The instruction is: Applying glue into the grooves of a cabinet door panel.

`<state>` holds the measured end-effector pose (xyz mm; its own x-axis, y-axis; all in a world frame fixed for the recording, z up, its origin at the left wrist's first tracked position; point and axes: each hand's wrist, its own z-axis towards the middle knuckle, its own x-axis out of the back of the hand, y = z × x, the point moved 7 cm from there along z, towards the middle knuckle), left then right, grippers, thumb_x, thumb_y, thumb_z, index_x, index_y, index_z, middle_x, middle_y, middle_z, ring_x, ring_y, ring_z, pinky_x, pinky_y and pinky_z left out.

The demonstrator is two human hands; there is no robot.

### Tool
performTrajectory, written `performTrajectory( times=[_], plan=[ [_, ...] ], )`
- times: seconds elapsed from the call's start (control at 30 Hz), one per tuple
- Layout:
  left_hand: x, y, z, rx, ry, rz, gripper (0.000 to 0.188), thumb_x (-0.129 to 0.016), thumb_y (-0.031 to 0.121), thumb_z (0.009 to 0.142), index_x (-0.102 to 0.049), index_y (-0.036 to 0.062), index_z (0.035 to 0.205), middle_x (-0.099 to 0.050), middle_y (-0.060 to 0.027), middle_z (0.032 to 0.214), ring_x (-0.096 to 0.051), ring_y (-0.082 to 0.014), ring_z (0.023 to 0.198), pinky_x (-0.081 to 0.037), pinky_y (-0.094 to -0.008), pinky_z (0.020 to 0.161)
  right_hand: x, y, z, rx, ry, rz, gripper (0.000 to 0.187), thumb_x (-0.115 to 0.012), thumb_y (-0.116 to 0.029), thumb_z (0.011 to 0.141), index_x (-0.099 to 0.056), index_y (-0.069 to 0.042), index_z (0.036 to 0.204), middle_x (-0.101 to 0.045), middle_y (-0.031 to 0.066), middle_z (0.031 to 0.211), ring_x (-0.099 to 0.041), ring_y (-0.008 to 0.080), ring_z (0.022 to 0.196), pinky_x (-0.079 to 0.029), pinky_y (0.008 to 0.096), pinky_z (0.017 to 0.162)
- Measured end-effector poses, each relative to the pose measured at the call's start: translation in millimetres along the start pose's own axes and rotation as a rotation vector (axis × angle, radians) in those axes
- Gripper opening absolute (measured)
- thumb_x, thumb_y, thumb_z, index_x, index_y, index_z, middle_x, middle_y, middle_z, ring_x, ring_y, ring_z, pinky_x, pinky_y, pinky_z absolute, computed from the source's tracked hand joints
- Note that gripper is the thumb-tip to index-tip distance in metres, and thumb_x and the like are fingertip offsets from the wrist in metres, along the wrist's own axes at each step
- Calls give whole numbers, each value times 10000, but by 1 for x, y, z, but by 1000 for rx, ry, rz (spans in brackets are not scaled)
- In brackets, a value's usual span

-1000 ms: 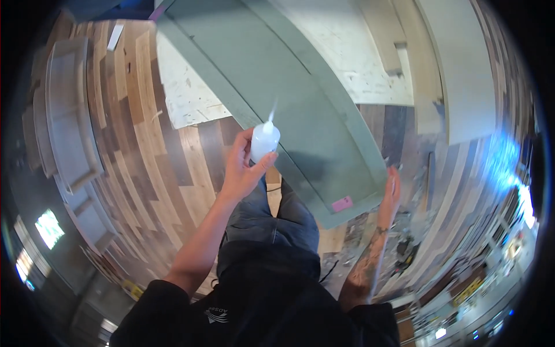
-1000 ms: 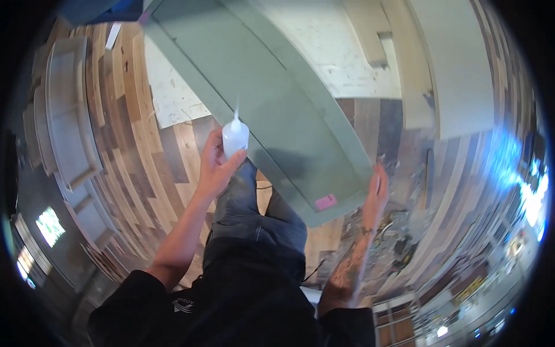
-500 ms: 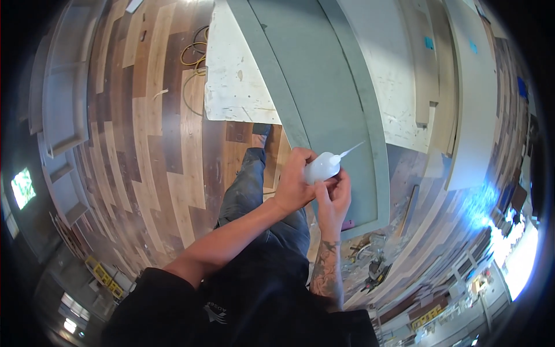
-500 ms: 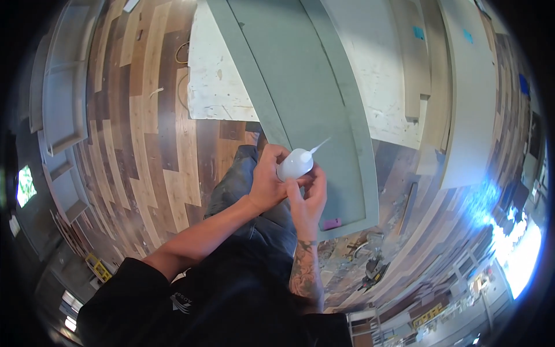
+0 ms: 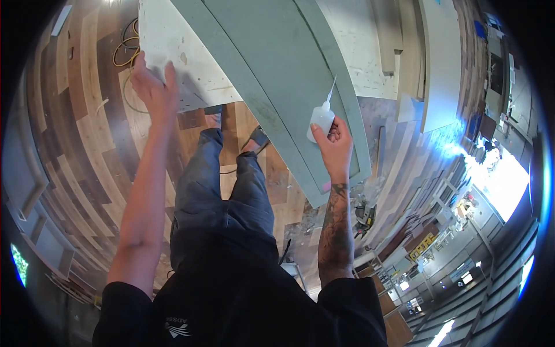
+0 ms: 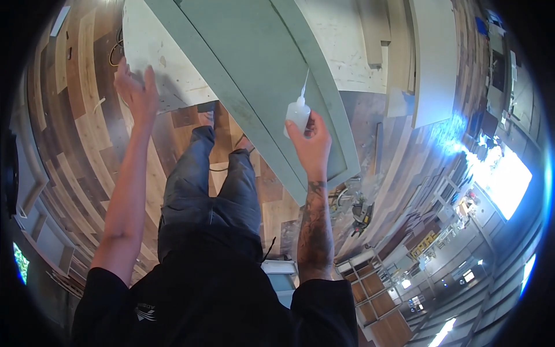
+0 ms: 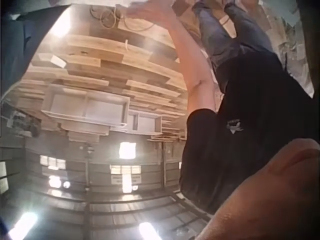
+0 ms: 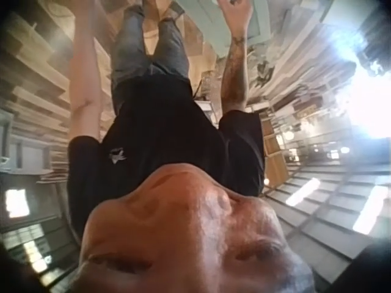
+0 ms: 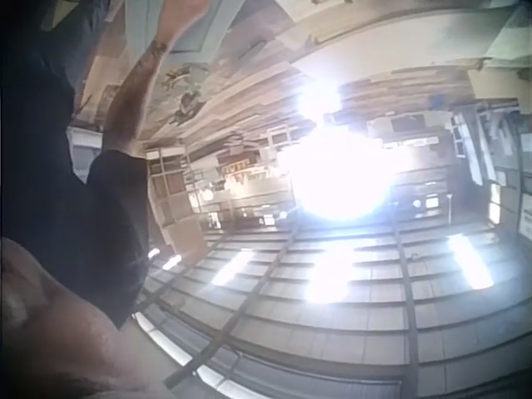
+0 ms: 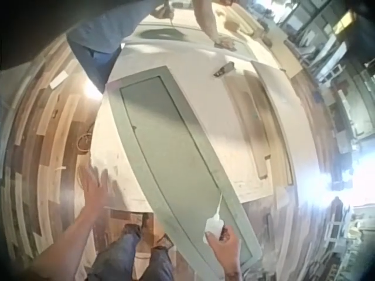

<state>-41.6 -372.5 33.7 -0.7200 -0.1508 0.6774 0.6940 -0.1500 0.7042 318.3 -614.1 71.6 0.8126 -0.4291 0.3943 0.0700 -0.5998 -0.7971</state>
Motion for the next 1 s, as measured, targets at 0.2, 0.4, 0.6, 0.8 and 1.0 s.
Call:
performTrajectory(
  times=[0.2,0.4,0.6,0.8,1.0],
  plan=[
    [-23,-25,1,109,42,434,593,-612,420,963,-451,147,1464,-419,-201,1459,-367,-386,1353,-302,-500,1131,22,3,12,-79,-45,-144,457,-806,-170,863,-639,44,1232,-733,86,1001,-692,109,863,-560,270,755],
    [-27,-28,1,171,83,472,506,-603,443,943,-529,235,1399,-410,-144,1473,-361,-386,1345,-365,-505,1100,37,2,25,-63,-75,-344,467,-813,-269,860,-671,43,1176,-753,79,921,-699,96,818,-549,261,750],
    [-30,-28,2,217,63,539,513,-579,462,939,-519,240,1398,-382,-130,1473,-363,-379,1340,-372,-510,1093,39,-7,37,-9,-101,-355,436,-812,-277,880,-692,41,1154,-736,44,902,-662,74,791,-530,239,744],
    [-30,-29,1,226,47,576,503,-572,462,938,-506,255,1392,-365,-110,1475,-352,-371,1348,-377,-504,1090,40,-16,39,-5,-93,-399,414,-810,-295,877,-709,31,1112,-715,23,851,-624,63,735,-509,237,702],
    [-29,-28,3,262,32,572,504,-576,457,933,-503,261,1392,-375,-106,1470,-341,-365,1353,-373,-501,1090,39,-23,42,-4,-82,-412,405,-801,-315,880,-711,27,1077,-703,20,818,-608,61,714,-500,239,683]
  ],
)
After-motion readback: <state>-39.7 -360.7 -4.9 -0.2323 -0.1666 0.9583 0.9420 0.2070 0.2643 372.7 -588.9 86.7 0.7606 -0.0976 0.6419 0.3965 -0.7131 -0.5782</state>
